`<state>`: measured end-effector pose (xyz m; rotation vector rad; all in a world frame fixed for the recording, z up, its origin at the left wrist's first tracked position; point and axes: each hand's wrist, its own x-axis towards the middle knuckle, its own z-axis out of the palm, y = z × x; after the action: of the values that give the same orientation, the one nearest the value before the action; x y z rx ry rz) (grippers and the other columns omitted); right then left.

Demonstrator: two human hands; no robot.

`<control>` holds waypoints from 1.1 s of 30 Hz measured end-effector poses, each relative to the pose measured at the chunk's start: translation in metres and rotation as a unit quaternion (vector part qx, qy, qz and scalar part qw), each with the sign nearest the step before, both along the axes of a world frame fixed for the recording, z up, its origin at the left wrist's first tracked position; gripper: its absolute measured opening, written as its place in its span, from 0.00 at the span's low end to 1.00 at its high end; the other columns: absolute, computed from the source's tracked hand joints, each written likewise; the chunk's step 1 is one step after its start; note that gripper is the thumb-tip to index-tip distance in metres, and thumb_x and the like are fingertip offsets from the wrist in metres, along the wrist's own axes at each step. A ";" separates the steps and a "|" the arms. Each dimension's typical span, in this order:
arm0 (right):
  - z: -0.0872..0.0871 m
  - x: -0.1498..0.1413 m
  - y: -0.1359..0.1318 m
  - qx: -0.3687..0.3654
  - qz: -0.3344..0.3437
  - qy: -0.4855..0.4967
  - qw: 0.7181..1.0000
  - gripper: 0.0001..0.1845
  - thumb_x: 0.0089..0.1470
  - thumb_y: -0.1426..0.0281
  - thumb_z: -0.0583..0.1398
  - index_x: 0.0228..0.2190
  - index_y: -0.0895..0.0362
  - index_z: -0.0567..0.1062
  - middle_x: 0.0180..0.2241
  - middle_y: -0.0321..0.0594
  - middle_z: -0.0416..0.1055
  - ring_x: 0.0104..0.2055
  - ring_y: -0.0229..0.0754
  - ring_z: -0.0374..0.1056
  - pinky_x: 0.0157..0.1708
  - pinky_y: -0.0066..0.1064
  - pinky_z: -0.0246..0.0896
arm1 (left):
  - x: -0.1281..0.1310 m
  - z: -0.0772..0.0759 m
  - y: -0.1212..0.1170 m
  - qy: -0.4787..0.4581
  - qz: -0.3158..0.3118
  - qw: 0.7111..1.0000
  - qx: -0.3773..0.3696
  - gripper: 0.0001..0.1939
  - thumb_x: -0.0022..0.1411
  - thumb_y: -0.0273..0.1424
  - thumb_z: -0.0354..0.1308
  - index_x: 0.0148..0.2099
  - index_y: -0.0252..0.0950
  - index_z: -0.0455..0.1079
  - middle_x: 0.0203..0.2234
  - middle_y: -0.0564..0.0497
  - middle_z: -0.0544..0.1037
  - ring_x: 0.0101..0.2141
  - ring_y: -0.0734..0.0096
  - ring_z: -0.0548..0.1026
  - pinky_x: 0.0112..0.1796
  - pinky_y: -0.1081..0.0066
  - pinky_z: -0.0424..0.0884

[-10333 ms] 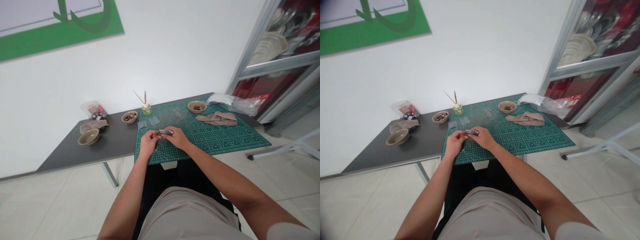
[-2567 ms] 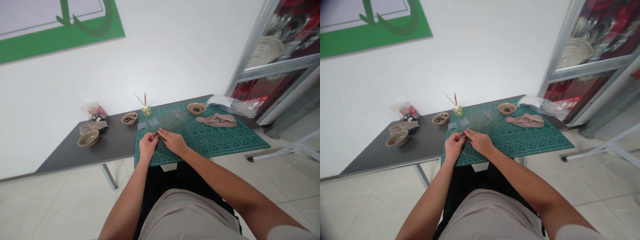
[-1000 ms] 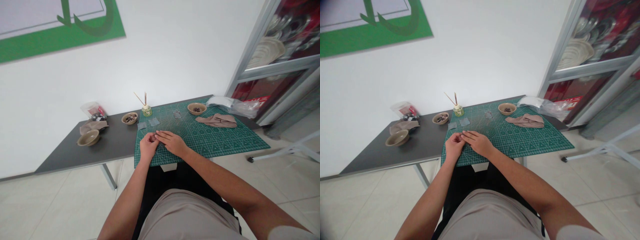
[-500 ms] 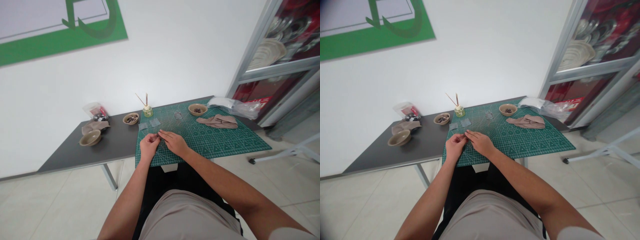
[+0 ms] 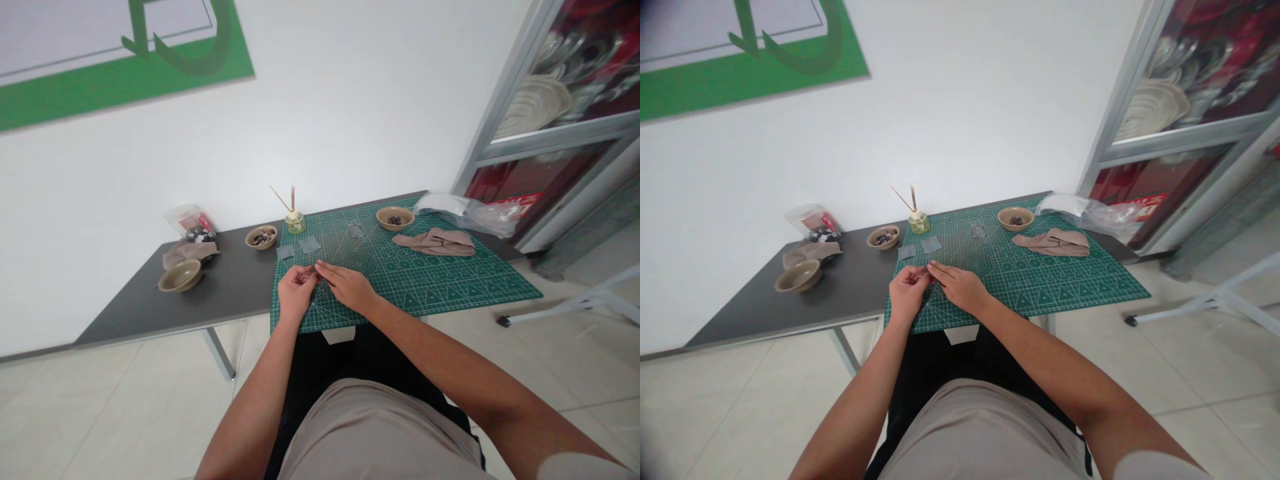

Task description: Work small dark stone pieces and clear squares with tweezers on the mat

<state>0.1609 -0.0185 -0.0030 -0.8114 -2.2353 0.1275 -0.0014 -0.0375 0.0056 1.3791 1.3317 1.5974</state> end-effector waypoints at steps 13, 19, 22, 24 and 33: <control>0.008 0.005 0.018 -0.123 -0.194 0.235 0.945 0.23 0.50 0.69 0.62 0.49 0.58 0.68 0.41 0.48 0.74 0.43 0.50 0.71 0.45 0.43 0.66 | -0.003 -0.006 0.007 0.015 0.008 0.999 0.040 0.11 0.52 0.34 0.66 0.37 0.36 0.72 0.28 0.54 0.76 0.28 0.75 0.73 0.33 0.74 0.70; 0.015 0.005 0.006 -0.091 -0.067 0.161 0.980 0.12 0.57 0.69 0.59 0.44 0.55 0.73 0.41 0.44 0.73 0.45 0.45 0.69 0.48 0.39 0.65 | 0.000 -0.002 0.004 0.113 -0.014 0.993 0.020 0.11 0.56 0.34 0.62 0.42 0.36 0.74 0.30 0.52 0.77 0.30 0.72 0.74 0.36 0.71 0.71; 0.018 0.001 0.001 -0.190 -0.008 0.166 0.968 0.11 0.58 0.66 0.61 0.43 0.54 0.74 0.39 0.41 0.76 0.39 0.40 0.73 0.42 0.33 0.68 | 0.002 0.000 -0.001 0.214 -0.014 0.976 0.044 0.06 0.57 0.30 0.60 0.39 0.38 0.73 0.32 0.51 0.77 0.33 0.71 0.75 0.39 0.70 0.72; 0.018 -0.001 0.001 -0.251 0.007 0.192 0.949 0.11 0.57 0.64 0.62 0.42 0.54 0.75 0.37 0.39 0.77 0.37 0.40 0.74 0.40 0.32 0.69 | 0.002 0.001 -0.003 0.271 -0.009 0.960 0.071 0.05 0.58 0.28 0.58 0.38 0.39 0.73 0.33 0.51 0.77 0.37 0.69 0.75 0.41 0.68 0.71; 0.029 0.020 0.025 -0.252 -0.019 0.201 0.946 0.09 0.54 0.64 0.63 0.37 0.54 0.77 0.31 0.35 0.78 0.33 0.39 0.74 0.37 0.30 0.67 | 0.001 0.015 0.000 0.466 -0.072 0.880 0.050 0.17 0.63 0.32 0.56 0.54 0.39 0.69 0.50 0.44 0.75 0.51 0.58 0.69 0.52 0.57 0.66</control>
<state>0.1808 0.0069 0.0255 -0.9892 -1.8117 0.8006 -0.0006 -0.0374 0.0206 2.4106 1.5884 0.8849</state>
